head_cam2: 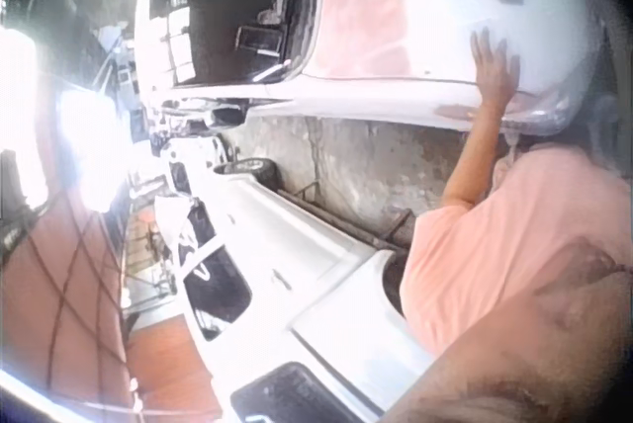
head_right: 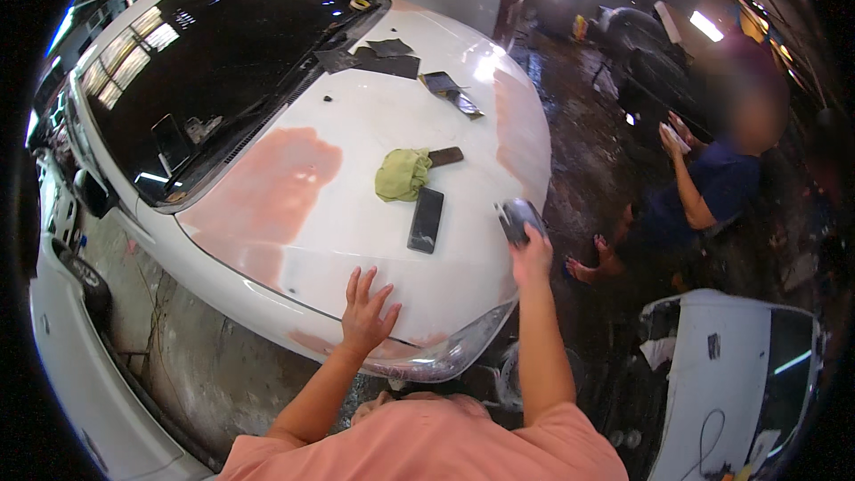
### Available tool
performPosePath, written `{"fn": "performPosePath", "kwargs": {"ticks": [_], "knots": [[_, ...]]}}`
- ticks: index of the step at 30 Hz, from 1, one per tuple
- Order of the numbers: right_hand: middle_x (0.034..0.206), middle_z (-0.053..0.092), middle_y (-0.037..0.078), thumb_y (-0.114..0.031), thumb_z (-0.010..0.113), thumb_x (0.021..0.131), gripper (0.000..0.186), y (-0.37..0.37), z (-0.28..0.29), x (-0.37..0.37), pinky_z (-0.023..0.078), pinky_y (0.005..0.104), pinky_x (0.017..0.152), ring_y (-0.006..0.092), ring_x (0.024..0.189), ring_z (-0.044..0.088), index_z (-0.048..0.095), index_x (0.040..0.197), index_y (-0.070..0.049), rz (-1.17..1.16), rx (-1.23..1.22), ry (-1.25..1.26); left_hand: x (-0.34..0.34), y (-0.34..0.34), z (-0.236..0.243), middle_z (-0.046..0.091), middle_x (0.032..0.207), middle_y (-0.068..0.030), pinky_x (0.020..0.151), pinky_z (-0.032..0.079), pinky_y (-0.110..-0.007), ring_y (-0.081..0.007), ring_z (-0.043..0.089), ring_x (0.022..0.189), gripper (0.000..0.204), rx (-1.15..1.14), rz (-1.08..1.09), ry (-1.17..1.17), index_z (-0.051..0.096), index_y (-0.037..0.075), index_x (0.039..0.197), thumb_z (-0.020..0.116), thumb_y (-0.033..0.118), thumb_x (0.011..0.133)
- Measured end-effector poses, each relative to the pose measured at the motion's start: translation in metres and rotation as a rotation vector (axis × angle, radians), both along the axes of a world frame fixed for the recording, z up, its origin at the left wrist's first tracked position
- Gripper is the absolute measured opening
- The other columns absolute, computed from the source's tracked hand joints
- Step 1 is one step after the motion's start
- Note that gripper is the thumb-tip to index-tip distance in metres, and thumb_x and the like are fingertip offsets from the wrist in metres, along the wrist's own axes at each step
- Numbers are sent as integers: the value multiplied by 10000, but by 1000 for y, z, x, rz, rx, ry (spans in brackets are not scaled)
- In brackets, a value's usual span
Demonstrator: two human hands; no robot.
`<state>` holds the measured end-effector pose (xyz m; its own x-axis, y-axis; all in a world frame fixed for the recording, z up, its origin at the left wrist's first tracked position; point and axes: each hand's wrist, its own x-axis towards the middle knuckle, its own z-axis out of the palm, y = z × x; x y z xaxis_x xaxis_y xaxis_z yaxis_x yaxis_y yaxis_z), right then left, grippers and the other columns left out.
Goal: The person sands the hood of a white car using a sanding block, wipes the surface with a cloth, and dips the block into a bucket of liquid.
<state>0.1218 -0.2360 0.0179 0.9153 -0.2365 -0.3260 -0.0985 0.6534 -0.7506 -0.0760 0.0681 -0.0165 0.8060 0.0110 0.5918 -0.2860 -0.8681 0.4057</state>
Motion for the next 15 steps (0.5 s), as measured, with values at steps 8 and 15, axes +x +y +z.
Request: {"fn": "performPosePath", "kwargs": {"ticks": [8, 15], "knots": [[1079, 639, 102, -290, 737, 917, 360, 167, 75, 224, 497, 486, 904, 245, 993, 624, 603, 1175, -79, 503, 115, -35, 6, -14, 5, 443, 1498, -223, 1167, 360, -544, -494, 358, 1421, 454, 138, 197, 49, 658, 55, 1190, 784, 307, 833], [1111, 637, 139, -308, 796, 858, 410, 146, -25, 331, 517, 423, 883, 279, 1024, 617, 646, 1147, -60, 258, -842, -417, 18, -26, -6, 453, 1502, -208, 1172, 345, -557, -498, 356, 1427, 521, 144, 246, 106, 641, 86, 1218, 797, 354, 800]]}}
